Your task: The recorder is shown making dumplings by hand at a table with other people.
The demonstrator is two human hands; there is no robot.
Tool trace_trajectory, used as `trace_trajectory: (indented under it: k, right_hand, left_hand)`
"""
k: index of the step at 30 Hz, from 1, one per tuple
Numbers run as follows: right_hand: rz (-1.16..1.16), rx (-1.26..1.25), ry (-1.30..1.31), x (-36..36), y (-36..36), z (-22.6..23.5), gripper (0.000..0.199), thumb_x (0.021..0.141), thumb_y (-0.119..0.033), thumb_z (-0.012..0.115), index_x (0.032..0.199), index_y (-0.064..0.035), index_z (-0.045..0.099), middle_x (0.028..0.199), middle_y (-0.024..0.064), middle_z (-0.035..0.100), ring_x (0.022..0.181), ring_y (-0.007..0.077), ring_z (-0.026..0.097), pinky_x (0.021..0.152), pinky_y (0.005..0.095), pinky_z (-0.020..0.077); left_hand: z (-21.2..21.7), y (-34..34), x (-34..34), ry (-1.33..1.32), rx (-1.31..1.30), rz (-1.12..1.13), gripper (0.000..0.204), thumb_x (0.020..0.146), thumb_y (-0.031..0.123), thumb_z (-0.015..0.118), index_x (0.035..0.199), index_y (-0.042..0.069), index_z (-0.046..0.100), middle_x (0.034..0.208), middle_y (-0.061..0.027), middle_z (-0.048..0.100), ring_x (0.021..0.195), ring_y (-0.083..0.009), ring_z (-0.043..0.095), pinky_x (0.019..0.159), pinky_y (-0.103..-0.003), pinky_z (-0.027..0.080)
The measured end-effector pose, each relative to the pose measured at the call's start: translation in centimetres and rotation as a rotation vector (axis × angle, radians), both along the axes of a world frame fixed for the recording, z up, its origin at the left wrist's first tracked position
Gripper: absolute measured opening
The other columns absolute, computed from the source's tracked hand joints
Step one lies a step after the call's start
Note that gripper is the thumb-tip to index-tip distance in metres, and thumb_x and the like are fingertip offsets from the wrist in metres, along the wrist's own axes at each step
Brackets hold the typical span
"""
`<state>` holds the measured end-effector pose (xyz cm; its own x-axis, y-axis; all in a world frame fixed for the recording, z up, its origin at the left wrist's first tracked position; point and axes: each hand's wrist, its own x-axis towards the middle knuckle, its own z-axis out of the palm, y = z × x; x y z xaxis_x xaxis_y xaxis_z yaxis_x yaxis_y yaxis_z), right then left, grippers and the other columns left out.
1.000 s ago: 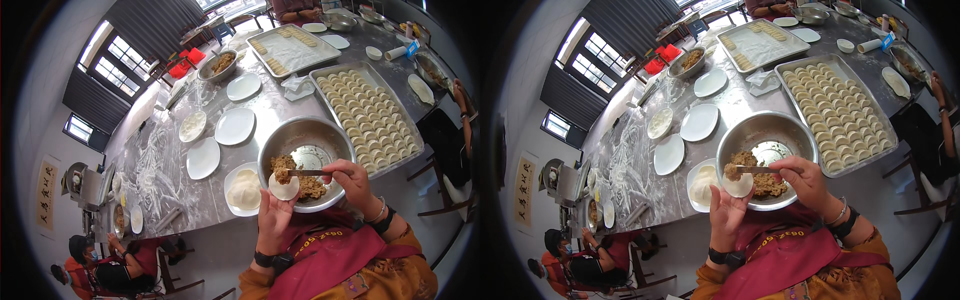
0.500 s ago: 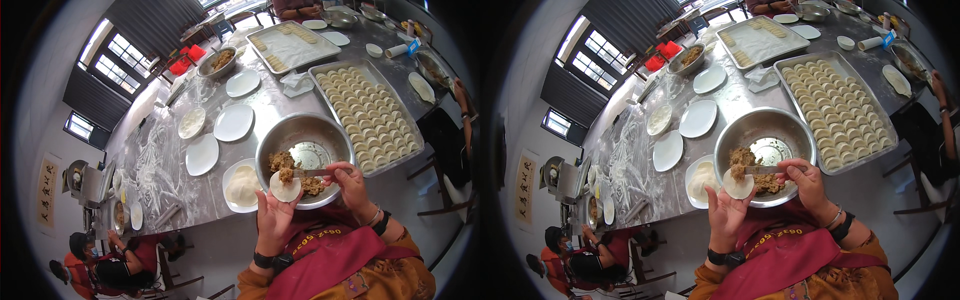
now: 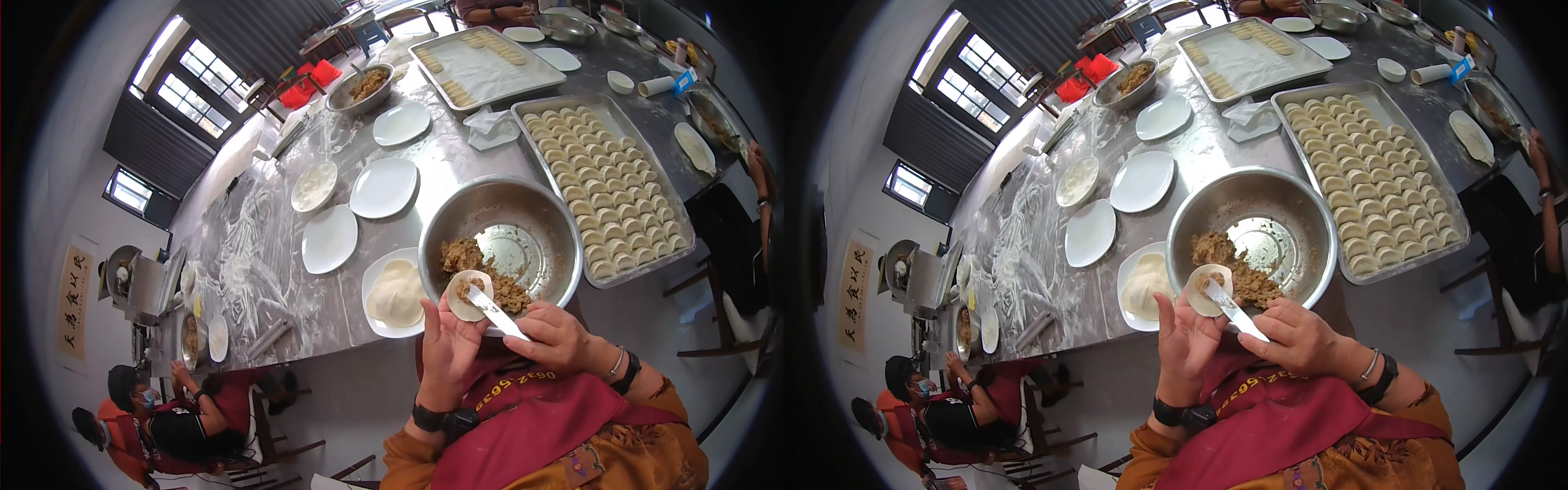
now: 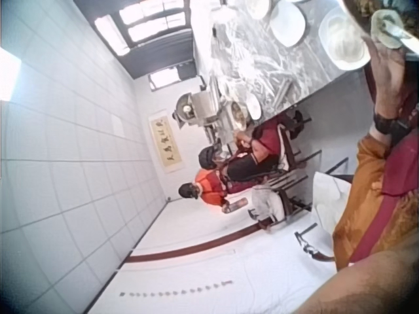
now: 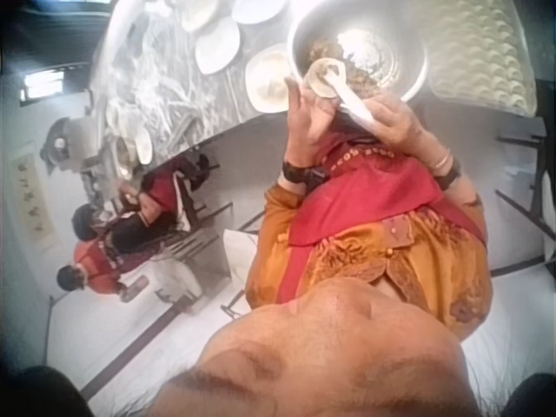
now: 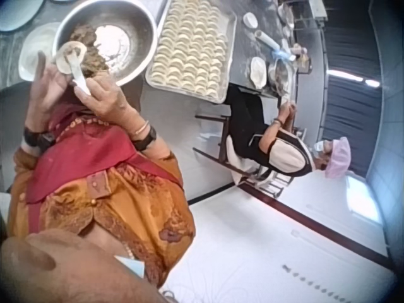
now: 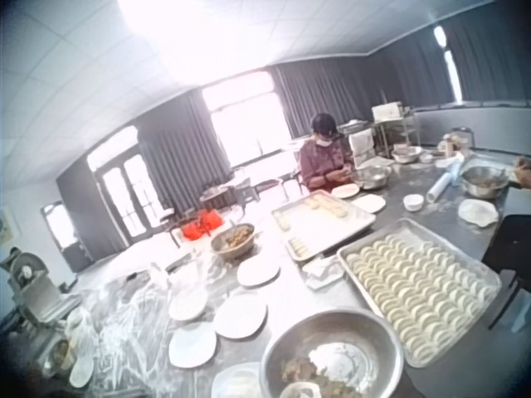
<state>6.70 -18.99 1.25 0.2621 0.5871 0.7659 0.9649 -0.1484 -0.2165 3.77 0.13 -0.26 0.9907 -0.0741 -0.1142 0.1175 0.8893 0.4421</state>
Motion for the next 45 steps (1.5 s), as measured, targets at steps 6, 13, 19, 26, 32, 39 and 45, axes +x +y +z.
trace_trajectory:
  k: [6, 13, 19, 26, 32, 39, 45]
  right_hand:
    - [-0.012, -0.131, -0.077, -0.7, 0.6, -0.4, 0.026, 0.069, -0.010, 0.060, 0.094, -0.0037, 0.060, 0.084, 0.0078, 0.054, 0.069, 0.0201, 0.054, 0.068, 0.0340, 0.0482]
    - [0.060, 0.034, 0.199, 0.0, 0.3, 1.1, 0.022, 0.069, 0.001, 0.061, 0.091, -0.0025, 0.063, 0.079, 0.0098, 0.058, 0.066, 0.0236, 0.057, 0.062, 0.0330, 0.0469]
    - [0.022, 0.363, 1.075, 1.0, 0.5, 0.3, 0.015, 0.082, 0.001, 0.055, 0.095, 0.0011, 0.061, 0.076, 0.0131, 0.062, 0.068, 0.0195, 0.061, 0.060, 0.0268, 0.0485]
    - [-0.033, 0.591, 1.507, 1.2, 0.7, -0.8, 0.015, 0.086, -0.006, 0.053, 0.096, 0.0035, 0.059, 0.073, 0.0088, 0.062, 0.063, 0.0098, 0.060, 0.059, 0.0197, 0.0482]
    - [0.002, 0.551, 1.328, -0.5, 0.6, 1.0, 0.013, 0.088, -0.003, 0.051, 0.096, 0.0031, 0.059, 0.078, 0.0070, 0.063, 0.067, 0.0062, 0.058, 0.062, 0.0196, 0.0483]
    - [-0.111, 0.178, 0.286, -0.1, 0.7, 1.2, 0.020, 0.074, 0.005, 0.057, 0.093, 0.0000, 0.061, 0.077, 0.0121, 0.059, 0.064, 0.0273, 0.058, 0.057, 0.0320, 0.0460]
    - [-0.086, -0.074, -0.014, -0.7, 1.8, -0.7, 0.028, 0.066, -0.007, 0.058, 0.093, -0.0008, 0.062, 0.082, 0.0091, 0.054, 0.070, 0.0207, 0.053, 0.063, 0.0330, 0.0461]
  left_hand:
    - [-0.7, 0.3, -0.1, 0.005, 0.052, 0.010, 0.073, 0.087, 0.057, 0.037, 0.131, -0.001, 0.029, 0.130, -0.0204, 0.040, 0.119, -0.0312, 0.042, 0.100, -0.045, 0.035]
    - [-2.1, 1.6, -0.3, 0.042, -0.002, 0.102, 0.070, 0.088, 0.055, 0.037, 0.132, 0.001, 0.028, 0.131, -0.0193, 0.040, 0.119, -0.0305, 0.042, 0.100, -0.045, 0.035]
    - [-1.2, 1.2, -0.6, 0.028, -0.013, 0.060, 0.071, 0.088, 0.055, 0.038, 0.133, 0.001, 0.027, 0.134, -0.0149, 0.037, 0.123, -0.0289, 0.037, 0.103, -0.046, 0.031]
    - [-0.9, 0.6, -1.5, 0.033, 0.029, 0.046, 0.071, 0.088, 0.054, 0.037, 0.134, 0.001, 0.027, 0.136, -0.0142, 0.036, 0.125, -0.0286, 0.036, 0.105, -0.046, 0.028]
    - [-2.1, 1.6, -1.0, 0.050, -0.005, 0.107, 0.070, 0.089, 0.053, 0.039, 0.133, 0.000, 0.028, 0.133, -0.0156, 0.038, 0.123, -0.0291, 0.038, 0.104, -0.045, 0.030]
    - [-1.5, 1.4, -1.0, 0.036, -0.035, 0.098, 0.073, 0.088, 0.054, 0.039, 0.133, -0.002, 0.025, 0.134, -0.0173, 0.036, 0.124, -0.0289, 0.036, 0.105, -0.042, 0.029]
    - [-1.1, 1.2, -0.6, 0.012, -0.121, 0.099, 0.067, 0.089, 0.051, 0.039, 0.130, -0.002, 0.030, 0.131, -0.0149, 0.041, 0.122, -0.0260, 0.039, 0.105, -0.039, 0.029]
